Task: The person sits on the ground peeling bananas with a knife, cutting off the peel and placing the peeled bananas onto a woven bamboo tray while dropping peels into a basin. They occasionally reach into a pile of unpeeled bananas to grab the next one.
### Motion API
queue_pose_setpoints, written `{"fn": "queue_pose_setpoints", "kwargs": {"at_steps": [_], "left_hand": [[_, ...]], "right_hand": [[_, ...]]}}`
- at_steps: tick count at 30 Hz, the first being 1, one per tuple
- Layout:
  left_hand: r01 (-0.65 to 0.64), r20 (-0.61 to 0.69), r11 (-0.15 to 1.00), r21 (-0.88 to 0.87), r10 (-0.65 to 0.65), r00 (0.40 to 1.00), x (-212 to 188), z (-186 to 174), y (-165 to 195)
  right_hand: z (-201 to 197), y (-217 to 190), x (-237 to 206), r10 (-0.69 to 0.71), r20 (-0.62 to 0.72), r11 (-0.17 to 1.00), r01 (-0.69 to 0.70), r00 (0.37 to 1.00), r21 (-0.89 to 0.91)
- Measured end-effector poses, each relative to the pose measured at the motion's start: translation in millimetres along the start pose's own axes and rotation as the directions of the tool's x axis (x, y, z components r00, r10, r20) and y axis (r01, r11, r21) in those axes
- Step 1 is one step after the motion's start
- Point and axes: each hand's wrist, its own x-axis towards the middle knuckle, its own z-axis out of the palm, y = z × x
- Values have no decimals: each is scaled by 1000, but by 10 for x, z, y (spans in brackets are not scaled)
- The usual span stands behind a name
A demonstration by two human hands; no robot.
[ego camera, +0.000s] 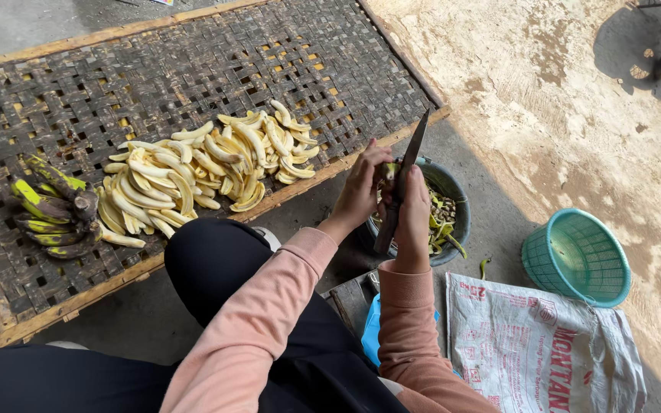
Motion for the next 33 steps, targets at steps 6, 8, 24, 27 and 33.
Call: {"fn": "queue_pose_setpoints", "kwargs": {"at_steps": [6,8,24,27,33], "left_hand": [[301,20,516,-802,-481,876,208,176,-256],[300,39,308,-903,-636,771,260,71,-354],[485,205,214,-848,-713,671,-32,248,-615],[612,335,340,-714,-601,726,-35,160,-616],[701,486,409,-584,-514,706,-93,107,-576]], "right_hand": [[-946,486,296,325,-59,890,-284,944,356],[-1256,738,303,364,-217,911,-298,906,284],[64,159,41,-557,55,590,442,828,-675],[-152,122,179,-583,-1,491,352,812,-797],[-1183,55,697,-582,-198,399,65,789,-915]]}}
